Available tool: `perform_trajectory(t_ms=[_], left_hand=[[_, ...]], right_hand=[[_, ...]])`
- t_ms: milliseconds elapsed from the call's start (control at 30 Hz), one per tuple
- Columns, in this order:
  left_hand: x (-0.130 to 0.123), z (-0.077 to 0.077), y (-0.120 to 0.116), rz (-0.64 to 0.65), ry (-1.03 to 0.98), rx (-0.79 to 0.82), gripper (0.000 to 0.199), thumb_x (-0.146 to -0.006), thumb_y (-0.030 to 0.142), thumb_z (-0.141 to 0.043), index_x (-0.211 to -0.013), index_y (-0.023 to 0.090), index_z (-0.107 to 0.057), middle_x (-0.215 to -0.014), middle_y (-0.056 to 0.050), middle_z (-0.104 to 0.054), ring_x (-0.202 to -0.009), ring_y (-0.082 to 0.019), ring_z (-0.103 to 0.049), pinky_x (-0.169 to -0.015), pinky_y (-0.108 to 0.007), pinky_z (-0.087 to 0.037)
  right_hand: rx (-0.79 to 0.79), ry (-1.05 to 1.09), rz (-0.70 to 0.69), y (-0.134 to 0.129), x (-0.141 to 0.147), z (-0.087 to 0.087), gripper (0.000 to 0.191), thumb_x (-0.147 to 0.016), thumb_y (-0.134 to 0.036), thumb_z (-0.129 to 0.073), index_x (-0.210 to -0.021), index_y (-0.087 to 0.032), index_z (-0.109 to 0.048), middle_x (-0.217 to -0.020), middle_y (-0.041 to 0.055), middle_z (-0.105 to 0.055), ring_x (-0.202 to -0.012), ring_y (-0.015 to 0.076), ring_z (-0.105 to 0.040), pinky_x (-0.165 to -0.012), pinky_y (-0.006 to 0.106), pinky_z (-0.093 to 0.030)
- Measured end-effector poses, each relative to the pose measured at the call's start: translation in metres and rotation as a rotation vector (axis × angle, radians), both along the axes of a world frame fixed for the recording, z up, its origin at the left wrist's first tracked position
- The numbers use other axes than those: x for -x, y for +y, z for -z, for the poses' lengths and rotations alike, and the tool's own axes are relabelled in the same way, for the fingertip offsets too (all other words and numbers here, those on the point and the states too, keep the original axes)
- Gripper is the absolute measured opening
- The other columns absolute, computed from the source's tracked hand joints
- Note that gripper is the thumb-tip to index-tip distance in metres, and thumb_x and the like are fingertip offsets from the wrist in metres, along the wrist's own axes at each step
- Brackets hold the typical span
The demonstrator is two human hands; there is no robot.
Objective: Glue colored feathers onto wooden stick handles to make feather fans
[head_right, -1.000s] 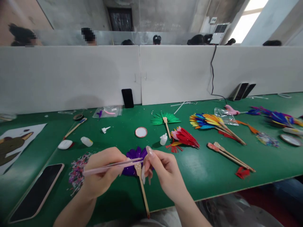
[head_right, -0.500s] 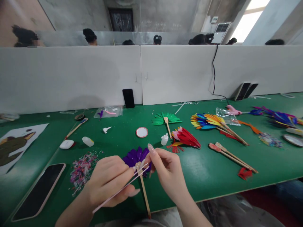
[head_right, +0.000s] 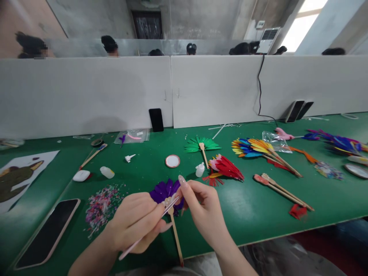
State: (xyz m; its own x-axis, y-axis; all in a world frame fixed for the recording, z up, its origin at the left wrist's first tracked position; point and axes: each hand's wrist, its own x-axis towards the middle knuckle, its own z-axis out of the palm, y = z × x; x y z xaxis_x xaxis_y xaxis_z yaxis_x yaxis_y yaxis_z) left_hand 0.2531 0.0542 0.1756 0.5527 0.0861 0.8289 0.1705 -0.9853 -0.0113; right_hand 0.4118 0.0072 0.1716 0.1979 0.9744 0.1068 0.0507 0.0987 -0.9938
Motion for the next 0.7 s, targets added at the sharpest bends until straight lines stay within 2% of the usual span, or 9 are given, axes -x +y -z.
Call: perform_trajectory(t_ms=[133,300,700], left_hand=[[0.002,-0.002,-0.001,0.003,-0.01,-0.028,0.018,-0.09,0.016,-0.042,-0.081,0.008,-0.056,-0.06,-0.001,-0.061,-0.051,-0.01,-0.055,-0.05,-0.024,-0.048],[0.005,-0.004,-0.007,-0.037,-0.034,0.049,0.018,-0.09,0.017,-0.042,-0.082,0.01,-0.057,-0.062,-0.001,-0.062,-0.054,-0.011,-0.057,-0.054,-0.026,-0.051],[0.012,-0.004,-0.01,-0.023,-0.072,0.154,0.017,-0.087,0.018,-0.043,-0.082,0.013,-0.058,-0.058,-0.002,-0.06,-0.053,-0.013,-0.058,-0.053,-0.027,-0.051]], right_hand=[[0.002,0.022,0.0,0.0,0.0,0.0,0.037,-0.086,-0.039,-0.054,-0.058,-0.017,-0.064,-0.052,-0.0005,-0.059,-0.045,0.0085,-0.05,-0.043,0.017,-0.043],[-0.017,0.026,-0.011,-0.001,0.0,0.0,0.035,-0.087,-0.037,-0.053,-0.06,-0.018,-0.065,-0.056,0.0006,-0.063,-0.047,0.0087,-0.052,-0.044,0.017,-0.045],[-0.02,0.107,-0.07,-0.002,0.0,-0.004,0.035,-0.086,-0.036,-0.054,-0.063,-0.017,-0.071,-0.058,0.0031,-0.066,-0.046,0.0092,-0.053,-0.043,0.018,-0.046]])
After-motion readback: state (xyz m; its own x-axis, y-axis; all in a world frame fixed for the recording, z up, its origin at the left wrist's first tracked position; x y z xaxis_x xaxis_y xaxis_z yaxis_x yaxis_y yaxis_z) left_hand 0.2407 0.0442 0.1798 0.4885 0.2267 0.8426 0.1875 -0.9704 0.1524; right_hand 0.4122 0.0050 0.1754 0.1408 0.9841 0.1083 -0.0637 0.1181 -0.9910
